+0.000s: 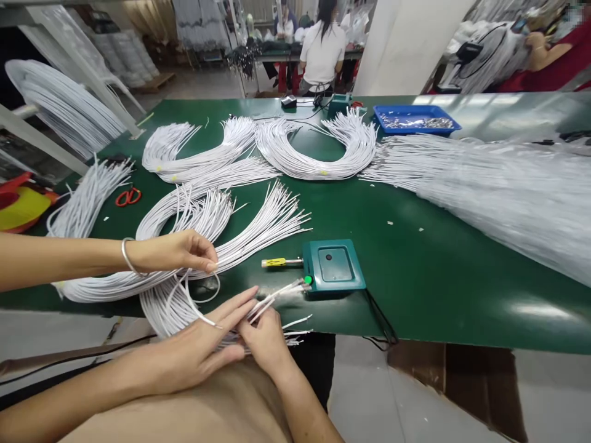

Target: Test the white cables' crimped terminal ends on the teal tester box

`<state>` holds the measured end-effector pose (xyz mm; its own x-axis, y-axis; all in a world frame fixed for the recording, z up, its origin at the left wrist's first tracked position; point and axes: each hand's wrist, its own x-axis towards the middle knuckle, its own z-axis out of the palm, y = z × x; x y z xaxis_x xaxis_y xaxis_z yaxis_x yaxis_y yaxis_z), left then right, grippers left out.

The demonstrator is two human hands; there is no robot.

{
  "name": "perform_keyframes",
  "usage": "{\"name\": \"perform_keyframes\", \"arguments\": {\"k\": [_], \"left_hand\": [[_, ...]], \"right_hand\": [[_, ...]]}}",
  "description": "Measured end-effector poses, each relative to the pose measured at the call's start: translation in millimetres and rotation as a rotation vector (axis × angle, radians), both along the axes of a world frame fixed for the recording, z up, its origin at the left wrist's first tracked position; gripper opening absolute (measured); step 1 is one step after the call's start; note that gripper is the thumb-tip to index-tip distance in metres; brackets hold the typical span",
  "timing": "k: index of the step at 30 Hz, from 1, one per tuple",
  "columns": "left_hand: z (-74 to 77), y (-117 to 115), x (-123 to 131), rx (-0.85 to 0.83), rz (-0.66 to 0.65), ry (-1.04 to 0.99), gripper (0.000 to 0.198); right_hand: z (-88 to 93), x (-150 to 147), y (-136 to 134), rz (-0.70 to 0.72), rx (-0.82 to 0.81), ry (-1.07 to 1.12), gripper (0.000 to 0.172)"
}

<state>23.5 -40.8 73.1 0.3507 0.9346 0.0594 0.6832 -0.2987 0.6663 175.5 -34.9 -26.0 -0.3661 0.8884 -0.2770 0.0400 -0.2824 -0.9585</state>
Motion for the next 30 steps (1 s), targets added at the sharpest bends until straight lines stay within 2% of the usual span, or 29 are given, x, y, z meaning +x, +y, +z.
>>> {"name": "perform_keyframes", "arguments": {"k": [1, 3, 5, 7, 9, 11, 12, 14, 16, 23, 25, 28, 30], "left_hand": [[8.3, -8, -4, -0.131, -0.183, 0.047, 0.058], [29.2, -11, -20, -0.293, -0.362, 0.091, 0.055], [47.4, -5, -35, -0.331, -0.293, 0.047, 0.031], [54.4, 6, -39, -0.223, -0.147, -0.063, 0.027], [48.7, 19, -32, 0.081, 0.030, -0.090, 0.024], [35.1, 31, -19, 0.336, 0.080, 0.020, 0.027], [27.6, 38, -13, 0.383, 0.071, 0.137, 0.032], [14.7, 48, -4, 0.358, 0.039, 0.315, 0.036], [6.9, 56, 0, 0.279, 0.012, 0.379, 0.035], [2.2, 64, -9, 0.171, -0.011, 0.460, 0.036], [0.7, 65, -12, 0.131, 0.004, 0.396, 0.035], [-2.2, 66, -14, 0.039, 0.065, 0.113, 0.033], [-5.0, 64, -14, -0.038, 0.107, -0.072, 0.035]], "right_hand": [[-0.1, 0, -4, -0.010, -0.055, 0.042, 0.018], [0.1, -1, -9, -0.037, -0.141, 0.104, 0.019], [0.5, -2, -12, -0.084, -0.179, 0.124, 0.023], [0.3, -3, -13, -0.120, -0.194, 0.132, 0.026], [-0.4, -2, -14, -0.140, -0.209, 0.147, 0.029], [-0.9, -1, -15, -0.165, -0.231, 0.151, 0.033], [-1.0, 0, -16, -0.181, -0.241, 0.150, 0.036], [-0.6, 3, -17, -0.204, -0.255, 0.146, 0.041], [-0.1, 8, -17, -0.192, -0.252, 0.119, 0.044], [8.0, 37, -15, -0.122, -0.152, -0.136, 0.041], [18.9, 47, -16, -0.153, -0.033, -0.367, 0.038], [42.4, 56, -14, -0.380, 0.308, -0.769, 0.036], [58.0, 54, -8, -0.492, 0.488, -0.791, 0.034]]}}
